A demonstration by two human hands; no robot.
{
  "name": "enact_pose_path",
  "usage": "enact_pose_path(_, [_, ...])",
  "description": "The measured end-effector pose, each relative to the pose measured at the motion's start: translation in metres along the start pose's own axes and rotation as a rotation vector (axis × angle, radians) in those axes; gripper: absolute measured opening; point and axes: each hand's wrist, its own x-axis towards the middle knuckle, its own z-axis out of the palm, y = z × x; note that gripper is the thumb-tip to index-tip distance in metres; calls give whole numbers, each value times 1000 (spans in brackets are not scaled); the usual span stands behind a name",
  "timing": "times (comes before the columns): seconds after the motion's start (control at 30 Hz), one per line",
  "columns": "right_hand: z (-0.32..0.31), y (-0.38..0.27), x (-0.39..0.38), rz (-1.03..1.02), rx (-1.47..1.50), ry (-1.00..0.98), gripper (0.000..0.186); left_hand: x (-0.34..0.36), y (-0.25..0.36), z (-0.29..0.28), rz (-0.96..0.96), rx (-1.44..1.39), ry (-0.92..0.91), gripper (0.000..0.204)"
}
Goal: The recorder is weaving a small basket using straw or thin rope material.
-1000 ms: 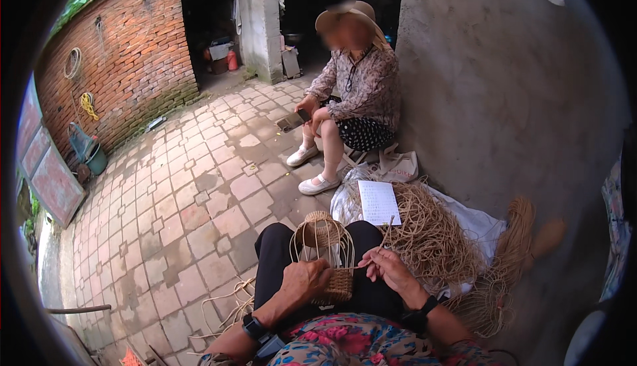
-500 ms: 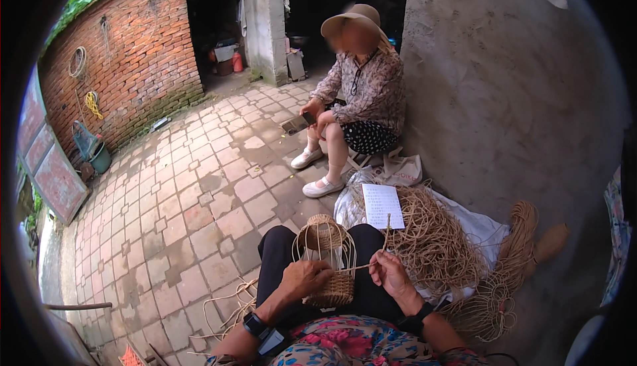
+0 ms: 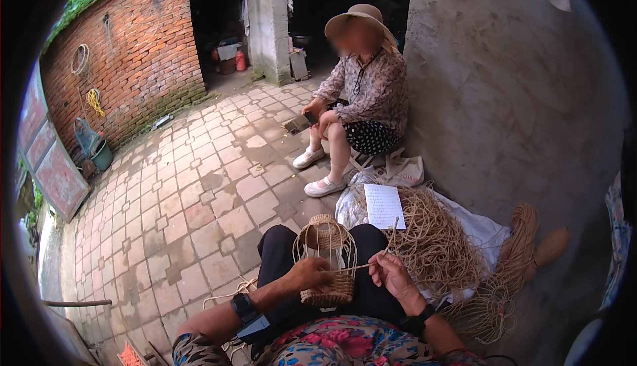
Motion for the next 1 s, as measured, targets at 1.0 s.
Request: enact_pose_path(1.0, [32, -13, 73, -36, -192, 37, 15, 11, -8, 20, 532, 629, 613, 12])
